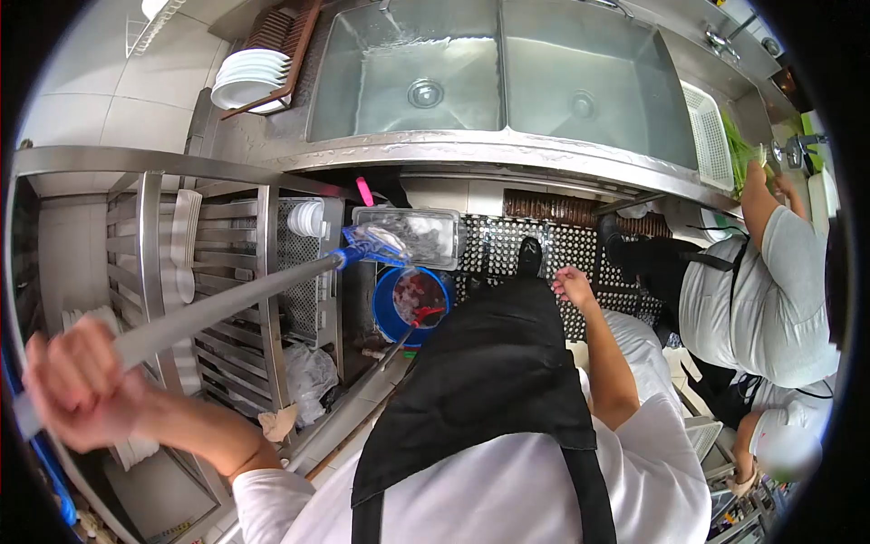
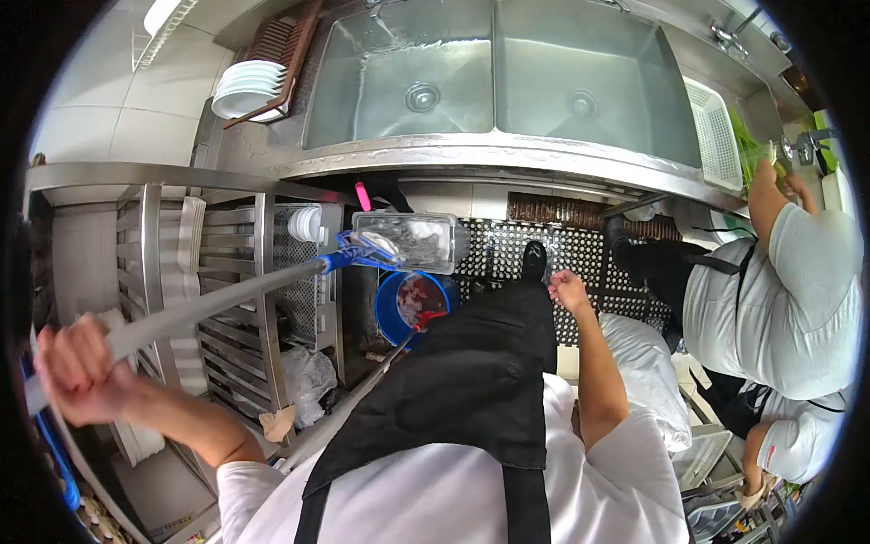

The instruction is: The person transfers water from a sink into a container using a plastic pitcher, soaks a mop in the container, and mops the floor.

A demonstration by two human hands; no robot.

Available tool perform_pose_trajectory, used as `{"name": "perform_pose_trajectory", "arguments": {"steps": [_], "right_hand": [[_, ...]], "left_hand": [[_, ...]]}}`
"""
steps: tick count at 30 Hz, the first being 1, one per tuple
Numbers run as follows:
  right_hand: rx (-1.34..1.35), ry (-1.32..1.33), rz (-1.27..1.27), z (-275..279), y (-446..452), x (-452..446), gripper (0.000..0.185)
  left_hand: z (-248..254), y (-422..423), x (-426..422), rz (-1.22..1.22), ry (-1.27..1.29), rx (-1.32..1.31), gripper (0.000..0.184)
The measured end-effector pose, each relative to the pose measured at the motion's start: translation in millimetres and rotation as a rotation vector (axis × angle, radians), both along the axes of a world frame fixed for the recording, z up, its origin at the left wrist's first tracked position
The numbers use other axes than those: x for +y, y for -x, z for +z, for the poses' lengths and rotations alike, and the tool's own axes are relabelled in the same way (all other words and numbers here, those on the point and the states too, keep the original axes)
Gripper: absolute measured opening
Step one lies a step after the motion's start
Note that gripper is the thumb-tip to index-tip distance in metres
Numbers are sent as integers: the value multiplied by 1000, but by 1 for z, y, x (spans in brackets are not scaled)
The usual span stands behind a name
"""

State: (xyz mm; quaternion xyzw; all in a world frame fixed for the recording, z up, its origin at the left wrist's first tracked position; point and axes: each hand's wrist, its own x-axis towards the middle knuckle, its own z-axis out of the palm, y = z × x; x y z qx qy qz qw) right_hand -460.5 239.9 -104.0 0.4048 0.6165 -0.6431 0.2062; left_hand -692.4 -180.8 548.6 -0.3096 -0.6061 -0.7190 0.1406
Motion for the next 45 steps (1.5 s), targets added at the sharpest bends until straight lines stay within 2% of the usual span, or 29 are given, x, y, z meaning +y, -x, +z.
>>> {"name": "perform_pose_trajectory", "arguments": {"steps": [2,3,5,8,10,14,16,18,19,20,22,24,25,26,28,29,30,31,33,35,37,40,44,45], "right_hand": [[3,14,-12,7,-4,5,11],[0,23,-24,6,-10,10,11],[-10,-25,-31,10,-21,22,11],[-77,-73,-28,15,-44,42,11],[-84,-77,-17,16,-61,54,12],[-122,-82,-13,25,-73,58,15],[-147,-80,-1,29,-69,55,16],[-143,-95,17,31,-58,52,16],[-132,-84,10,34,-52,51,15],[-123,-72,6,36,-47,49,15],[-98,-34,8,33,-36,48,12],[-21,27,22,18,-25,49,11],[13,12,43,18,-14,45,10],[80,45,132,35,3,39,12],[195,219,57,59,44,20,14],[304,230,122,73,70,7,15],[416,242,186,87,98,-9,17],[512,265,225,97,128,-29,16],[637,249,359,117,188,-78,15],[754,89,561,141,243,-121,15],[911,-87,725,145,290,-162,20],[1168,-349,825,134,329,-224,30],[940,-378,1065,132,345,-268,32],[943,-386,1018,131,344,-274,29]], "left_hand": [[-62,16,12,259,6,-76,26],[-94,29,5,138,25,-222,29],[-170,54,-5,222,93,-378,39],[-271,79,-4,335,211,-620,40],[-339,84,-10,393,404,-621,37],[-454,69,5,428,446,-769,41],[-539,63,-11,320,491,-734,43],[-572,47,0,302,549,-707,43],[-576,39,13,269,464,-751,43],[-580,37,19,280,491,-800,46],[-565,50,13,371,704,-612,48],[-466,68,24,496,648,-610,47],[-421,76,16,477,471,-630,46],[-360,81,10,467,453,-627,41],[-248,71,11,401,196,-554,24],[-196,61,16,433,135,-528,23],[-155,51,13,414,84,-400,27],[-116,42,0,211,20,-321,33],[-55,13,18,293,30,-73,32],[-14,-7,0,109,-39,11,23],[14,-20,-15,-1,-134,5,22],[38,-28,-25,-31,-125,24,34],[44,-31,-15,-31,-117,63,37],[45,-31,-14,-54,-131,64,37]]}}
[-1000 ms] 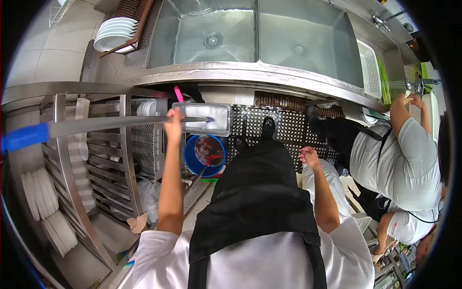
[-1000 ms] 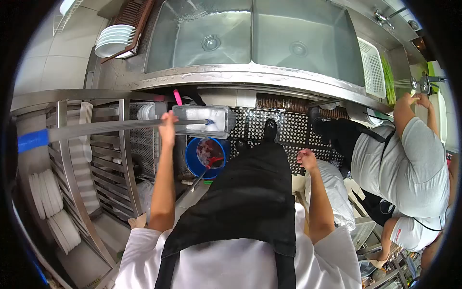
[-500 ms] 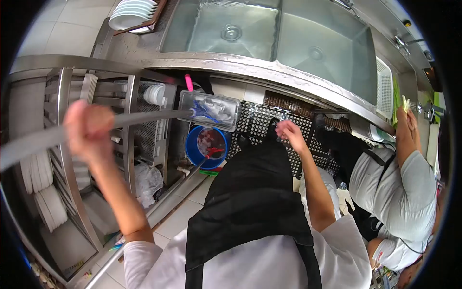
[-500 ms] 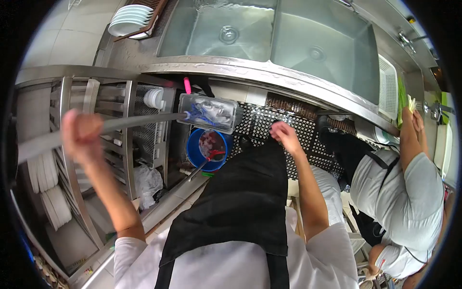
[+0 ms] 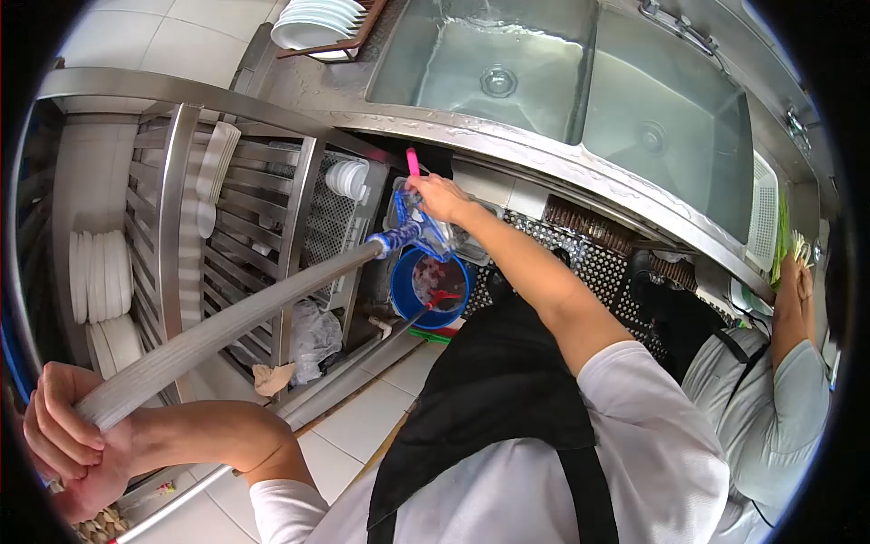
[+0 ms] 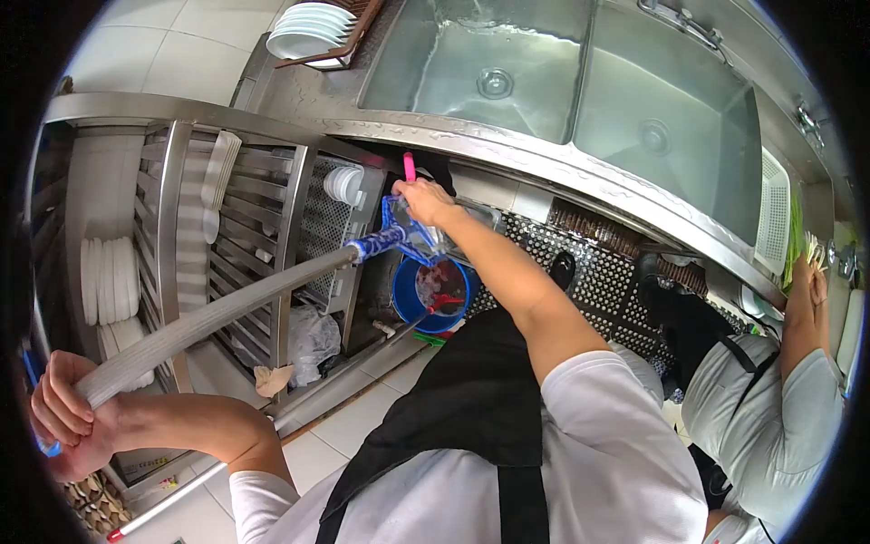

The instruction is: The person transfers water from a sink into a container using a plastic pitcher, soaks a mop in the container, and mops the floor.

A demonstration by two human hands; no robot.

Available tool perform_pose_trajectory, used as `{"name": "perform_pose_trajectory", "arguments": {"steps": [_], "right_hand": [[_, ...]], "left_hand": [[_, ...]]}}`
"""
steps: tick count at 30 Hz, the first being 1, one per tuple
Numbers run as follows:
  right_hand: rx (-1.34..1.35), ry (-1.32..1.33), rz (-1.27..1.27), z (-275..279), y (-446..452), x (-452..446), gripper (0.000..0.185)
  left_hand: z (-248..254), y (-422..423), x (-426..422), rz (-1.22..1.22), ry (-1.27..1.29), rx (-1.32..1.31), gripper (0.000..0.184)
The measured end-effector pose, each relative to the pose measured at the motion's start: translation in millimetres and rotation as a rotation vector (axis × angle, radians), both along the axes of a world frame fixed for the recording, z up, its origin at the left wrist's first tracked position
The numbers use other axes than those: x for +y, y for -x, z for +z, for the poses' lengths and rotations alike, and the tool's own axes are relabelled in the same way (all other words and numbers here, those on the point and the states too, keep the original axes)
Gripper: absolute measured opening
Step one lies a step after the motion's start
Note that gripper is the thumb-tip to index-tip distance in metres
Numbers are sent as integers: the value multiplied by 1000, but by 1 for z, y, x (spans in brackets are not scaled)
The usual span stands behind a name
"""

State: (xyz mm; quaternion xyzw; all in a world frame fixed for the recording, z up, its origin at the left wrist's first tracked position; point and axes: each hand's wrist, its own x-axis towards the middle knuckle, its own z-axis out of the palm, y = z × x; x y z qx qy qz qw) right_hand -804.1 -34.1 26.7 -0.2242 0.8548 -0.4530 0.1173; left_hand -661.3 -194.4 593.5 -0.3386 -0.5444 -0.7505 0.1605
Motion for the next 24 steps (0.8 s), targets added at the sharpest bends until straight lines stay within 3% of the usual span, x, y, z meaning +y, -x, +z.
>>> {"name": "perform_pose_trajectory", "arguments": {"steps": [4,10,16,19,20,23,24], "right_hand": [[90,-134,-10,-1,-5,-16,24],[143,-79,-11,-16,-19,-24,18],[139,-90,163,-21,-26,-13,16],[139,21,63,-25,-31,3,14],[5,12,12,-21,-29,9,15],[123,121,-16,-19,-35,13,19],[53,91,79,-18,-36,11,25]], "left_hand": [[10,-3,-12,-19,1,15,36],[4,-1,-12,-66,-11,18,36],[1,-4,-12,-55,-18,22,34],[0,-8,-14,-46,-43,39,33],[0,-10,-14,-48,-58,46,32],[1,-16,-14,-68,-6,54,34],[2,-20,-15,-44,-17,59,35]]}}
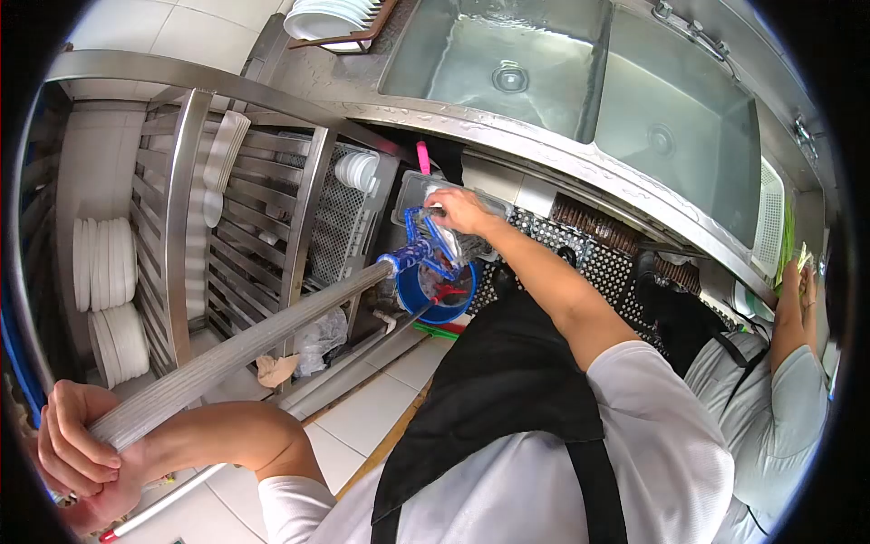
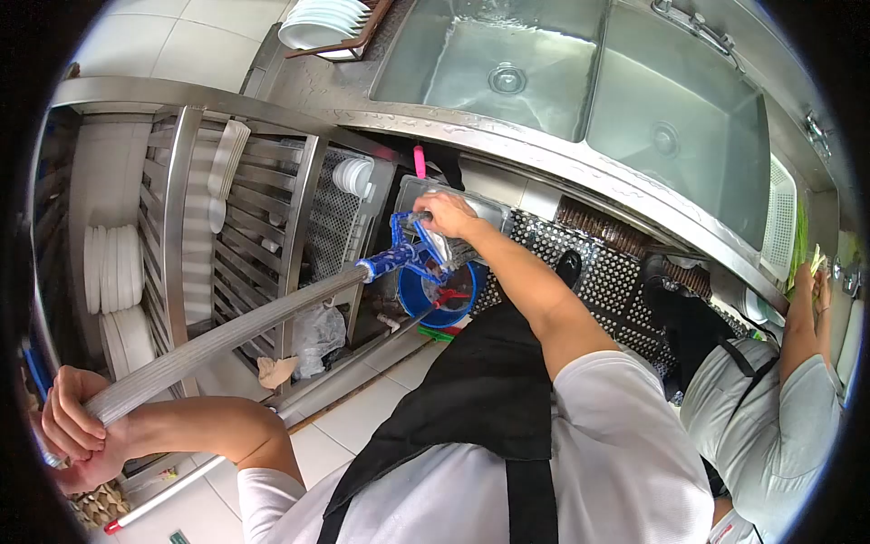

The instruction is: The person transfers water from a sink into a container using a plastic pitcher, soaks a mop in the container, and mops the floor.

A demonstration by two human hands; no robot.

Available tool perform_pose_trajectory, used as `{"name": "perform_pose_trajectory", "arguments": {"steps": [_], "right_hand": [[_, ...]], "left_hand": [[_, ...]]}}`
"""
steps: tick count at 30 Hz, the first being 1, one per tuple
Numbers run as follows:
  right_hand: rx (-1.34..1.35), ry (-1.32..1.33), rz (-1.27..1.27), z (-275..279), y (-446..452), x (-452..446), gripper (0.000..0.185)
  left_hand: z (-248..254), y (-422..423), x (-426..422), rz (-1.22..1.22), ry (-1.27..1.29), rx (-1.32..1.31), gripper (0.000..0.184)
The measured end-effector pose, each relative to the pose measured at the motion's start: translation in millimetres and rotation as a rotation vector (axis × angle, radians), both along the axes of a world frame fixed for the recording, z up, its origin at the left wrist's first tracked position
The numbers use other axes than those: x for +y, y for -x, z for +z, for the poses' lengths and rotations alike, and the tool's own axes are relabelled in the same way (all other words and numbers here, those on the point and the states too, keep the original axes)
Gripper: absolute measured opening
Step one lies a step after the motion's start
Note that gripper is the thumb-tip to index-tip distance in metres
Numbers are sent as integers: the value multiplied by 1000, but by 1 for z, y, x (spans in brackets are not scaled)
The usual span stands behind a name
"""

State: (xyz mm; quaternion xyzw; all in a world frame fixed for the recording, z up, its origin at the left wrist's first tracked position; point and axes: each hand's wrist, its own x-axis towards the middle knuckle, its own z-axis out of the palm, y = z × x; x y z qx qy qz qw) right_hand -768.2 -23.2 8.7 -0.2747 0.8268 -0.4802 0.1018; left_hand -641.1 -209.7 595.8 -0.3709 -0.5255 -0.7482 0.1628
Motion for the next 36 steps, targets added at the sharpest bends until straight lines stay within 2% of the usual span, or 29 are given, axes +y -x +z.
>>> {"name": "perform_pose_trajectory", "arguments": {"steps": [4,7,12,14,16,19,24,27,33,36], "right_hand": [[-8,-19,-71,-5,-4,-21,20],[68,-59,-4,-1,-1,-24,15],[105,-53,40,0,3,-18,16],[19,-29,48,6,4,-14,17],[-108,65,-14,16,4,-12,19],[-278,254,-115,26,13,-8,20],[-455,427,-150,38,26,29,15],[-401,455,-180,60,26,45,13],[-204,257,-225,101,25,64,22],[-118,152,-220,118,21,75,23]], "left_hand": [[9,-10,4,1,17,33,41],[9,-15,12,-23,43,79,47],[5,-18,22,-36,73,41,44],[0,-21,18,112,-2,84,32],[-12,-21,23,360,-39,174,26],[-24,-13,13,112,41,47,29],[-36,-12,5,125,42,18,32],[-40,-11,4,77,24,11,32],[-57,-6,17,99,12,-8,33],[-60,-5,18,29,24,-23,34]]}}
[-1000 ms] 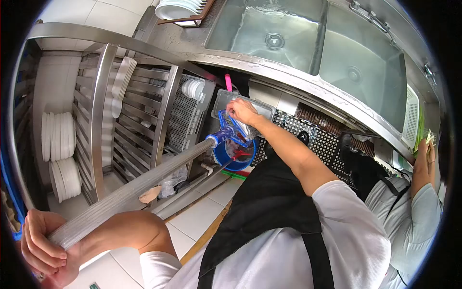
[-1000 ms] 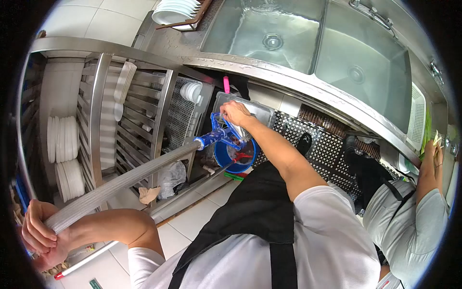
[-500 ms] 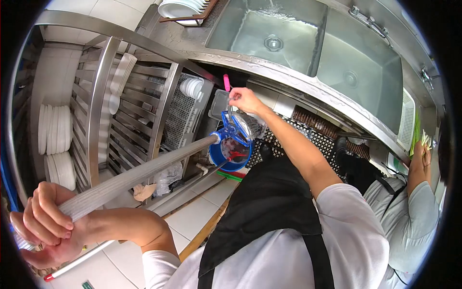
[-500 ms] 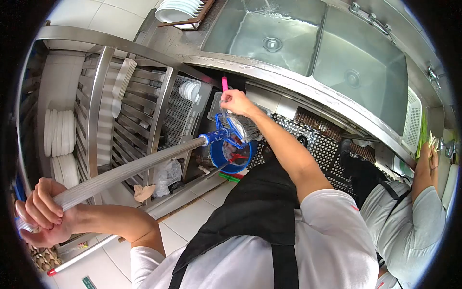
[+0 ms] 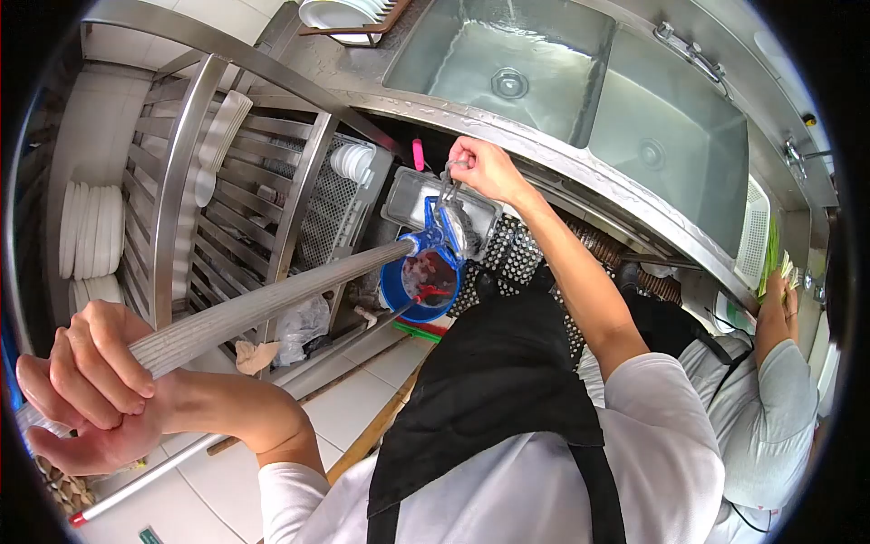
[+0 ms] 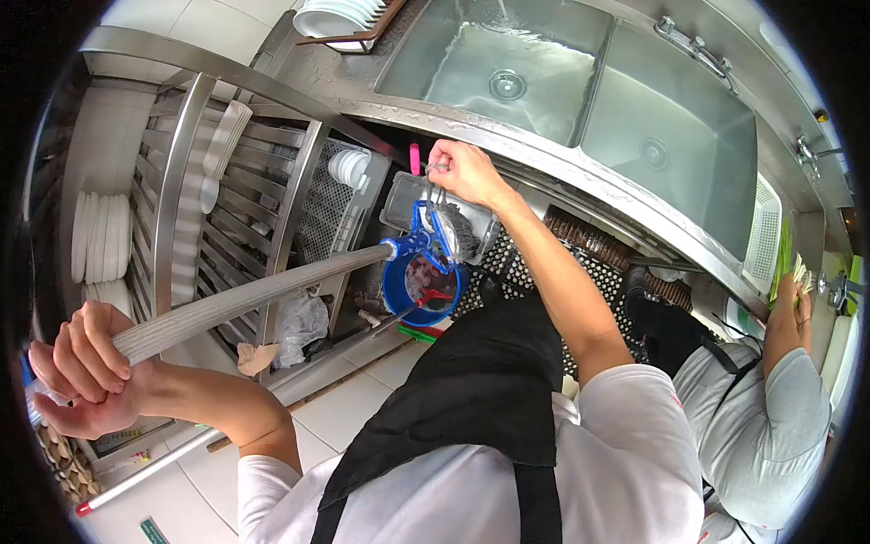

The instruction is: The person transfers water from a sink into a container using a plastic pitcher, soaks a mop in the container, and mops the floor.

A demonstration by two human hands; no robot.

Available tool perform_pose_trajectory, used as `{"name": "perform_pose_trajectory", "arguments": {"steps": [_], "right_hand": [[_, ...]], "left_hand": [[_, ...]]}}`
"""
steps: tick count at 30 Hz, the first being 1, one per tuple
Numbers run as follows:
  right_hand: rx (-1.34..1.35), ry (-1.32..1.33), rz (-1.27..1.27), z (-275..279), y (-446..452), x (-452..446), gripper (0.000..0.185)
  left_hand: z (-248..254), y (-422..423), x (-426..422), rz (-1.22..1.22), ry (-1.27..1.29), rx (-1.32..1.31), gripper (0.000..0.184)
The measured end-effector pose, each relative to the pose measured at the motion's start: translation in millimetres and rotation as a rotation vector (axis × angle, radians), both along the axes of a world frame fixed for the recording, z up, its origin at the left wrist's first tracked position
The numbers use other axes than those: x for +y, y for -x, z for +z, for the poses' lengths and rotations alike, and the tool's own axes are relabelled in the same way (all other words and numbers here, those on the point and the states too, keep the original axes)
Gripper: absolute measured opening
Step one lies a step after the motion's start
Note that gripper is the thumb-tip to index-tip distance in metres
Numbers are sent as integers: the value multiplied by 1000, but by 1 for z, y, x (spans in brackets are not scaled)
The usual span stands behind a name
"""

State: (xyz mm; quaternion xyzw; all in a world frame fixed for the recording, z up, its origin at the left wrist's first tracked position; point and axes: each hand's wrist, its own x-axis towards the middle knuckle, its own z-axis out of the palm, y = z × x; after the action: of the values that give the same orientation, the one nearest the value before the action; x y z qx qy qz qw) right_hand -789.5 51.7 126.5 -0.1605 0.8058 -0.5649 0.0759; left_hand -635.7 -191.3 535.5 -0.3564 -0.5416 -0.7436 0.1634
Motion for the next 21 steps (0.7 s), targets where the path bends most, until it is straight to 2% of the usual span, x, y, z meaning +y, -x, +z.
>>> {"name": "perform_pose_trajectory", "arguments": {"steps": [3,4,7,11,13,16,20,21], "right_hand": [[-32,232,-243,-26,-5,-2,26],[-64,201,-343,-37,-13,-3,30],[-100,-159,-181,-91,-33,3,34],[-174,-61,-387,-136,-31,28,34],[-325,133,-426,-162,-24,41,27],[-290,-31,-537,-177,-26,57,20],[-380,-245,-368,-198,-30,39,25],[-333,-96,-268,-204,-34,20,27]], "left_hand": [[-5,-2,2,-35,-22,-11,32],[-6,-4,3,-37,-36,-14,32],[-7,-6,1,18,-63,14,32],[-2,-9,-7,1,-40,46,31],[0,-12,-14,-1,-7,59,32],[0,-17,-13,-4,-36,54,29],[6,-16,6,-77,-109,85,27],[9,-17,9,-90,-114,80,26]]}}
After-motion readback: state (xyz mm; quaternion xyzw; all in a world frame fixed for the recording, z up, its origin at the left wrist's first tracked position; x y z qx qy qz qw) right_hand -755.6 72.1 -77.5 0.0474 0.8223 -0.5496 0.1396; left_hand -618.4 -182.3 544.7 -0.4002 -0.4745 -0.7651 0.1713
